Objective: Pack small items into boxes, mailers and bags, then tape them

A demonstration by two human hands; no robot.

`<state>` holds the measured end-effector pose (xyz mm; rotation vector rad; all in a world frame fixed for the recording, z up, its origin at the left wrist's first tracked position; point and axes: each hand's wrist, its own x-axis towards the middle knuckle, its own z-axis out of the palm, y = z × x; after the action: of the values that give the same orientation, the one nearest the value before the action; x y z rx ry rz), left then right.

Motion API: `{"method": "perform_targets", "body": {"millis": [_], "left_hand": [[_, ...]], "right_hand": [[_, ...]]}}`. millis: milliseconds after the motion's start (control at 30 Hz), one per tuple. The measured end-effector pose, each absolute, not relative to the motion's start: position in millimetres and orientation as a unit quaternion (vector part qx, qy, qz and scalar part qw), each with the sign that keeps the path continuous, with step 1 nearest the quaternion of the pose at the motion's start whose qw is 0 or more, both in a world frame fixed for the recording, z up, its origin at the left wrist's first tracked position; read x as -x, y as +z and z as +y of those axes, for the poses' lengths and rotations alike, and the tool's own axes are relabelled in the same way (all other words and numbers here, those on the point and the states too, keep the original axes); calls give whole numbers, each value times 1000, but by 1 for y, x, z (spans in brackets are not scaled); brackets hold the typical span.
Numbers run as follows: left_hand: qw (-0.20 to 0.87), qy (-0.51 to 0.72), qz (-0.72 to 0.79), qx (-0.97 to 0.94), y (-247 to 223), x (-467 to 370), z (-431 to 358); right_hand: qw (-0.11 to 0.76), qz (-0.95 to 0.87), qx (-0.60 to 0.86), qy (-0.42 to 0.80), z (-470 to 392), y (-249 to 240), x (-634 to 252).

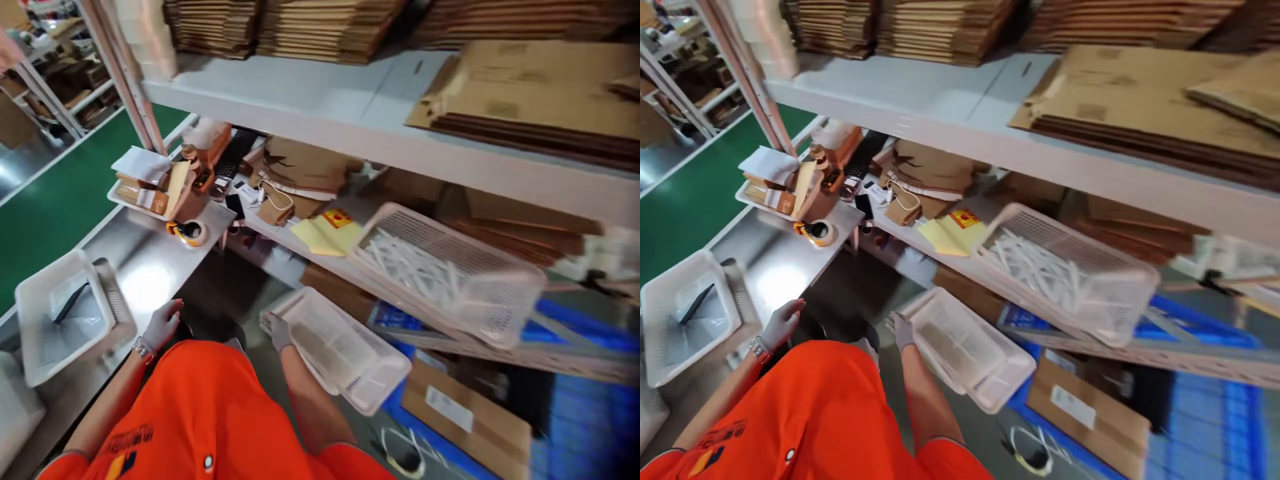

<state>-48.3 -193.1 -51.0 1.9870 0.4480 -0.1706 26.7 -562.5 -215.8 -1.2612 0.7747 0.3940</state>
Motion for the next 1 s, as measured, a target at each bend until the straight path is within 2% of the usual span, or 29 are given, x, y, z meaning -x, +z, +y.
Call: {"method": "perform_targets", "body": {"millis": [167, 333, 433, 567, 700, 833, 900, 1000], "left_hand": [[505, 16, 226, -833, -44, 74, -128], [501, 104, 290, -809, -42, 113, -62], [480, 173, 347, -787, -39, 140, -18], [476, 239, 415, -738, -42, 172, 18], [478, 254, 468, -699, -48, 186, 13], [457, 237, 502, -695, -48, 177, -14], [439, 231, 506, -706, -46, 163, -29], [424, 215, 505, -720, -41, 128, -47]], "right_hand": [[747, 254, 557, 258, -437, -190, -75], [749, 92, 612, 234, -347, -142, -136], [706, -14, 685, 177, -305, -110, -184], [583, -147, 798, 41, -251, -61, -264], [452, -222, 862, -60, -189, -12, -351], [359, -254, 897, -41, -132, 20, -417], [364, -258, 895, -8, -111, 29, -438], [443, -254, 859, 43, -94, 34, -462]]}}
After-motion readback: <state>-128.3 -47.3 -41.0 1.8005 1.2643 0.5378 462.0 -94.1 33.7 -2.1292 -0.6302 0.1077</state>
